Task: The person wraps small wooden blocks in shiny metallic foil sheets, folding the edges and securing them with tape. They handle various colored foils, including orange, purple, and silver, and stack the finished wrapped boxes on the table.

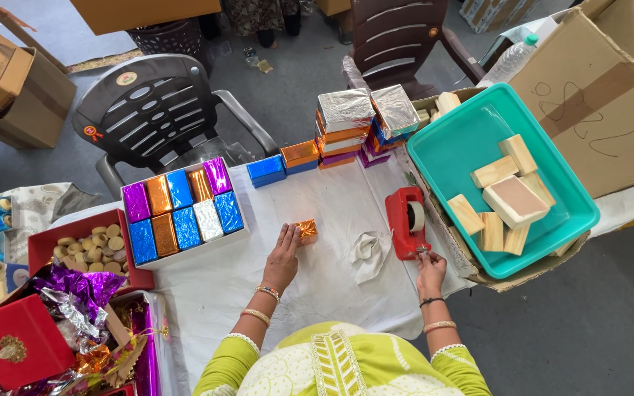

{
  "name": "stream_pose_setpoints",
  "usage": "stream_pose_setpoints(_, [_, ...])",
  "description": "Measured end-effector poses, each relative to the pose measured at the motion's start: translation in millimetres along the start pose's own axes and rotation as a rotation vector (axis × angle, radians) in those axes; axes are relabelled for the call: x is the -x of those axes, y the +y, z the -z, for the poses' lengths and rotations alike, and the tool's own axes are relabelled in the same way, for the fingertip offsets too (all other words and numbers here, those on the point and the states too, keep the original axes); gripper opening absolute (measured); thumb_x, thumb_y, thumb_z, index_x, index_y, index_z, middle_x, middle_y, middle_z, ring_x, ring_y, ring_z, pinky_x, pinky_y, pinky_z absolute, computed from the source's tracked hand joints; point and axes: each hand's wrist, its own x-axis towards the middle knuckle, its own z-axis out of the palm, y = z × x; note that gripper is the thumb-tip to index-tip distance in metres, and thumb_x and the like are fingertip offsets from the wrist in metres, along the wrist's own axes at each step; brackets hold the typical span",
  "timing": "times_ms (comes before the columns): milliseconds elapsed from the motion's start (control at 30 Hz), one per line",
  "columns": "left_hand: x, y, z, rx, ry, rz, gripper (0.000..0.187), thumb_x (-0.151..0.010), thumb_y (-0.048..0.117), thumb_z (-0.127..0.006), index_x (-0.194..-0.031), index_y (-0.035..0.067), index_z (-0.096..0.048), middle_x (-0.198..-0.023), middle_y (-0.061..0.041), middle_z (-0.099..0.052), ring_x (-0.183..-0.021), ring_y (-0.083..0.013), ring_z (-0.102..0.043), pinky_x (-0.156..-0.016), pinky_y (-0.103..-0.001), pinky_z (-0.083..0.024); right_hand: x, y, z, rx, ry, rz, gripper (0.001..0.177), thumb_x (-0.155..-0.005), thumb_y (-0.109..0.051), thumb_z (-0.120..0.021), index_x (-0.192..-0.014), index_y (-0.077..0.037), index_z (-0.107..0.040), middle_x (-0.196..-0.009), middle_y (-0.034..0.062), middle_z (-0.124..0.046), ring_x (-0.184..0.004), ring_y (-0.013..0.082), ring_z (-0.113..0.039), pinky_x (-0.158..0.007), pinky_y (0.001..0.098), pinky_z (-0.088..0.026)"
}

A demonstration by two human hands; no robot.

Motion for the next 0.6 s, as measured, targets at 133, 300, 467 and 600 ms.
stream_pose_setpoints(133, [1.5,-0.4,-3.2,-0.03,0.007,0.014,0.077,-0.073,-0.011,-0.052,-0.149,-0.002,-0.043,-0.157,-0.018,-0.043,-0.151,-0.0305,-0.033,-0.116,-0.037,-0.041,2.2,0.1,4.2,-0.013,-0.044,-0.027,0.02,-0.1,0.004,-0.059,-0.114,0.0,-0.045,-0.111,0.0135,-0.058,-0.096,0.0231,-0.066,-0.095,0.0389,-0.062])
stream_pose_setpoints(300, [2.0,-1.0,-2.5,0.032,-0.002,0.02,0.077,-0.074,-0.009,-0.053,-0.15,-0.003,-0.042,-0.158,-0.019,-0.041,-0.152,-0.0308,-0.032,-0.117,-0.036,-0.039,-6.0,9.1,9.6,-0.046,-0.074,0.012,0.017,-0.1,0.004,-0.061,-0.112,0.0,-0.051,-0.113,0.0117,-0.059,-0.101,0.0227,-0.066,-0.097,0.0389,-0.061])
stream_pose_setpoints(467, [1.6,1.8,2.7,0.01,-0.026,-0.002,0.076,-0.076,-0.004,-0.054,-0.151,-0.004,-0.039,-0.158,-0.021,-0.039,-0.152,-0.0316,-0.031,-0.118,-0.037,-0.037,5.2,-2.3,4.1,-0.031,-0.094,0.022,0.008,-0.103,-0.001,-0.06,-0.109,-0.003,-0.054,-0.112,0.0088,-0.063,-0.1,0.021,-0.067,-0.098,0.0366,-0.06])
stream_pose_setpoints(600, [0.9,3.3,4.0,0.012,-0.037,0.009,0.076,-0.077,-0.001,-0.054,-0.152,-0.004,-0.039,-0.159,-0.02,-0.04,-0.152,-0.0307,-0.031,-0.119,-0.036,-0.038,8.6,-2.6,2.8,-0.003,-0.128,0.076,0.005,-0.106,-0.003,-0.058,-0.109,-0.005,-0.054,-0.109,0.0071,-0.062,-0.097,0.0166,-0.065,-0.097,0.0354,-0.06])
